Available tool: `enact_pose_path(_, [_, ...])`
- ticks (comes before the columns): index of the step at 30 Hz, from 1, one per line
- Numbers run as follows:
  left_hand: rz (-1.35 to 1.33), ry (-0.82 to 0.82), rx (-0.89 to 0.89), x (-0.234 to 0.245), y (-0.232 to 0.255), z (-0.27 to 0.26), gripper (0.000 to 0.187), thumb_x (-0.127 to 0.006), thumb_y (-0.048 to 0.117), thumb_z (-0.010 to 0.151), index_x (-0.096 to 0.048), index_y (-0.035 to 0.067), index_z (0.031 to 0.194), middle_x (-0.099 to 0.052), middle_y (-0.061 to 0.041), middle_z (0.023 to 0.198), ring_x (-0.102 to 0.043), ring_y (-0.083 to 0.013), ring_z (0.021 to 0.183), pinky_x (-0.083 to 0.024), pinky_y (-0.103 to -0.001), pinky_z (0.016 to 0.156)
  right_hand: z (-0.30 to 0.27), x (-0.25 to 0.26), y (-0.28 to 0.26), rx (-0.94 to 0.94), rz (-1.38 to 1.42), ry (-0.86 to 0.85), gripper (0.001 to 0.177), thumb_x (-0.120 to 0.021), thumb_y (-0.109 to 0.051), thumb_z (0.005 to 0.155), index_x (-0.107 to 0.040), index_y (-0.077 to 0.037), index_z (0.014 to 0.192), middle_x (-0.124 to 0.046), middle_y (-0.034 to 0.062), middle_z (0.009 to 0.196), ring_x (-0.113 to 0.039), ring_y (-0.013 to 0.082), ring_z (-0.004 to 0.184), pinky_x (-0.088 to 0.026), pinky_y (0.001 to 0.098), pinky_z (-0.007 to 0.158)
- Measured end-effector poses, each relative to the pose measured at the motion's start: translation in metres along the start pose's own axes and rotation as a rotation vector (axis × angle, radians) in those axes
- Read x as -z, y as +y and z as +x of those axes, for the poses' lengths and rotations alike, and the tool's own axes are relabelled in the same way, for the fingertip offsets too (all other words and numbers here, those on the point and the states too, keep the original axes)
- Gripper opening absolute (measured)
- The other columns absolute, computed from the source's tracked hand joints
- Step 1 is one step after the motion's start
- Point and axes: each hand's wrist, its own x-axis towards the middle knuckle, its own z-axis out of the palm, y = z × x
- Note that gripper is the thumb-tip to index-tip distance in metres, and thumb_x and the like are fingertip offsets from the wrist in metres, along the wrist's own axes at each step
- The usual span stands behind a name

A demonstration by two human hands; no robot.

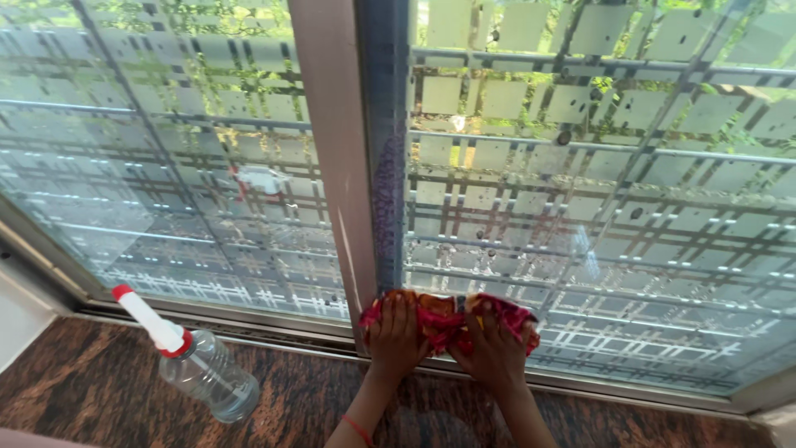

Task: The person wipes a large glass window using a patterned cloth. They move the cloth across the surface in broad strokes, covering multiple sections of the window. A spray bottle is visible on the windowsill, but the person does not use it during the clip.

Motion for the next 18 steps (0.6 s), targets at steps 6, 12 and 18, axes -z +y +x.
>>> enact_pose_path(6, [-0.051,0.208,0.007,0.032,0.029,0.093,0.061,-0.043,0.039,0.098,-0.053,0.004,0.147,-0.050,-0.019,0.154,-0.046,-0.0436,0.142,-0.035,-0.060,0.108,0.055,0.039,0.039,0.016,-0.030,0.319,0.086,-0.062,-0.081,0.077,-0.061,-0.012,0.128,-0.053,0.0232,0.144,-0.058,0.0483,0.123,-0.020,0.0803,0.109])
enact_pose_path(12, [-0.072,0.300,-0.036,0.108,0.055,0.209,0.060,-0.040,0.039,0.103,-0.053,0.009,0.153,-0.048,-0.011,0.160,-0.045,-0.0357,0.148,-0.031,-0.052,0.118,0.147,0.135,0.068,-0.014,-0.155,0.432,0.112,-0.034,-0.093,0.087,-0.049,-0.008,0.159,-0.041,0.0246,0.163,-0.046,0.0467,0.144,-0.017,0.0759,0.118])
enact_pose_path(18, [-0.129,0.311,-0.064,0.161,0.090,0.302,0.058,-0.042,0.037,0.106,-0.051,0.012,0.157,-0.046,-0.008,0.164,-0.043,-0.0301,0.152,-0.027,-0.050,0.126,0.198,0.204,0.093,-0.001,-0.169,0.547,0.105,-0.030,-0.090,0.099,-0.031,-0.012,0.170,-0.029,0.0231,0.171,-0.039,0.0483,0.155,-0.034,0.0658,0.119])
